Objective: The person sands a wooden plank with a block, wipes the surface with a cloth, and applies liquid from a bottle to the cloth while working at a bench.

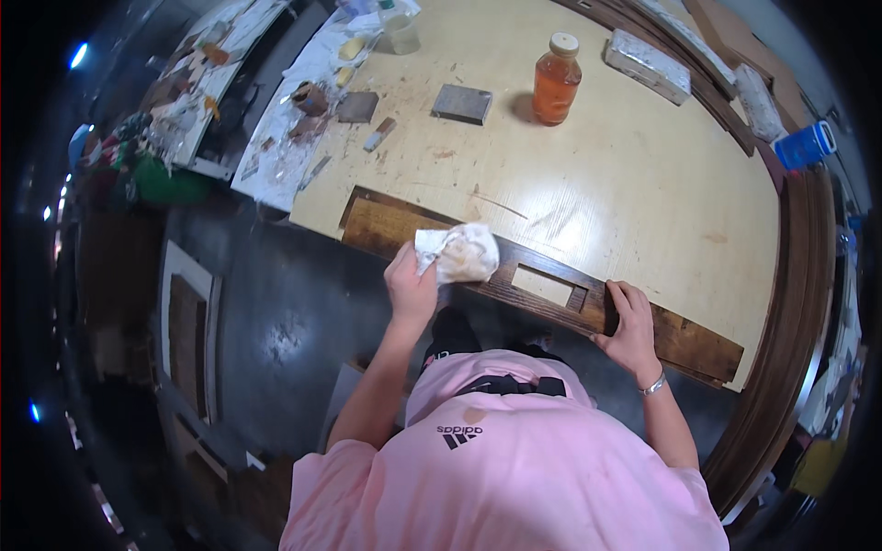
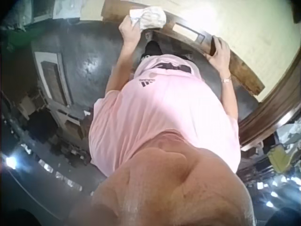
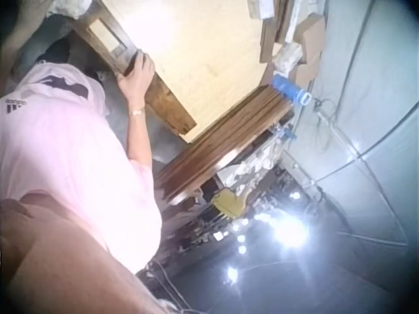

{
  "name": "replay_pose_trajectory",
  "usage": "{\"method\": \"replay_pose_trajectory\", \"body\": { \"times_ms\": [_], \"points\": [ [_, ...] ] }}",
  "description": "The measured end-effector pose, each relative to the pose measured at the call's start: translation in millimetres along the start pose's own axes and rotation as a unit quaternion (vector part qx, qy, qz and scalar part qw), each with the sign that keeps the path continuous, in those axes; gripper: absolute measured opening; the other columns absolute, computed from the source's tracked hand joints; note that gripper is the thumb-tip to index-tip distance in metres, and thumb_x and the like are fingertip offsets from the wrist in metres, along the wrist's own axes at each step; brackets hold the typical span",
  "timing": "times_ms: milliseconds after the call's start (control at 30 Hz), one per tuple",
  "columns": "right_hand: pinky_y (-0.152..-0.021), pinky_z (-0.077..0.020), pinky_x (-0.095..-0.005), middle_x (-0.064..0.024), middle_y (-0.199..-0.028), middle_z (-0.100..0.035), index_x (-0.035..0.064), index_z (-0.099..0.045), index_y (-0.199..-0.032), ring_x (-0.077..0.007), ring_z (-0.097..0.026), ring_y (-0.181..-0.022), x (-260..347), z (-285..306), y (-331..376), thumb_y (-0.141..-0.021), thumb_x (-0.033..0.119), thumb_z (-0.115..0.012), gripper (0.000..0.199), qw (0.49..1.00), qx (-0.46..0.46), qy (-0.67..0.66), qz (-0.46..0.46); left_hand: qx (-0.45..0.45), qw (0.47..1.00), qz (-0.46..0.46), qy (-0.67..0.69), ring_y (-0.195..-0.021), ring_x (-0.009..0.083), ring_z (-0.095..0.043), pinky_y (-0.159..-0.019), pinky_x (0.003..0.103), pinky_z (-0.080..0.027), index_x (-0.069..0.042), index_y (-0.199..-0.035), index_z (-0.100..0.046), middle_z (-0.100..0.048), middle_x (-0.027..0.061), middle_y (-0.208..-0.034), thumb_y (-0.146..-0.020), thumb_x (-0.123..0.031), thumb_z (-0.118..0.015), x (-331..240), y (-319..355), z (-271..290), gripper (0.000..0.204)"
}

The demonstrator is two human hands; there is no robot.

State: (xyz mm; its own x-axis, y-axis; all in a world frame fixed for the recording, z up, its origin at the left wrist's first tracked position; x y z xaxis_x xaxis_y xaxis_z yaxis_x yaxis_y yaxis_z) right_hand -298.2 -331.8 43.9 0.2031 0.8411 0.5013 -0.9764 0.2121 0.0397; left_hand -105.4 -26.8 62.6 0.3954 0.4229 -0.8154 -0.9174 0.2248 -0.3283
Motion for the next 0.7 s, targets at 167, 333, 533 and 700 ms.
{"method": "replay_pose_trajectory", "body": {
  "times_ms": [167, 333, 533, 700],
  "points": [
    [-0.104, -0.0425, -0.0438, -0.0176, -0.124, -0.056, 0.0002, -0.059, -0.125, -0.0375, -0.052, -0.117, 42, 4, -46, -0.064, 0.01, -0.081, 0.066, 0.993, -0.05, -0.063, -0.087, 0.091, 0.989, -0.108, -0.05, -0.079, 0.0398, -0.065, -0.068, 0.046, -0.052, -0.001, -0.109, -0.067, -0.066, 0.0177, -0.089, -0.079, -0.006, -0.066, 29, -33, 10, 0.03],
    [-0.072, -0.055, -0.0371, -0.0181, -0.081, -0.07, -0.003, -0.069, -0.093, -0.0276, -0.07, -0.074, 156, -70, -205, -0.081, 0.019, -0.069, 0.025, 0.974, -0.022, -0.221, -0.051, 0.269, 0.951, -0.148, -0.027, -0.078, 0.0358, -0.066, -0.068, 0.045, -0.054, -0.005, -0.116, -0.064, -0.064, 0.0142, -0.089, -0.076, -0.014, -0.068, 60, -39, -13, 0.041],
    [-0.074, -0.0533, -0.0424, -0.019, -0.083, -0.07, 0.0004, -0.066, -0.088, -0.0336, -0.069, -0.078, 253, -185, -359, -0.077, 0.042, -0.073, 0.044, 0.984, 0.003, -0.116, -0.137, 0.317, 0.93, -0.18, 0.039, -0.08, 0.034, -0.066, -0.069, 0.044, -0.055, -0.009, -0.108, -0.063, -0.062, 0.0125, -0.093, -0.073, -0.013, -0.069, 64, -36, -6, 0.036],
    [-0.074, -0.0556, -0.0379, -0.0154, -0.085, -0.072, 0.0015, -0.065, -0.089, -0.0275, -0.072, -0.083, 248, -190, -370, -0.076, 0.034, -0.076, 0.037, 0.976, -0.032, -0.057, -0.207, 0.38, 0.901, -0.195, 0.078, -0.085, 0.0327, -0.067, -0.072, 0.044, -0.057, -0.009, -0.105, -0.063, -0.064, 0.0118, -0.099, -0.072, -0.012, -0.068, 69, -35, -6, 0.033]
  ]
}}
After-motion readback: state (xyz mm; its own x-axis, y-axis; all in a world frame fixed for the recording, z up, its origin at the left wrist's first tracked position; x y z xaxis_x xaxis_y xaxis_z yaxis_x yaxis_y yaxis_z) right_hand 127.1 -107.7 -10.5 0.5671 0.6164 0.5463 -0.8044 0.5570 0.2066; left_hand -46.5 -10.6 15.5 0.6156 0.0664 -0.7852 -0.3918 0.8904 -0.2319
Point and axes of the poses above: each hand's wrist, its own y-axis away from the middle knuckle, its own z-axis out of the back of the hand, x = y × z, the point moved 9 cm from there along -y, towards the middle knuckle
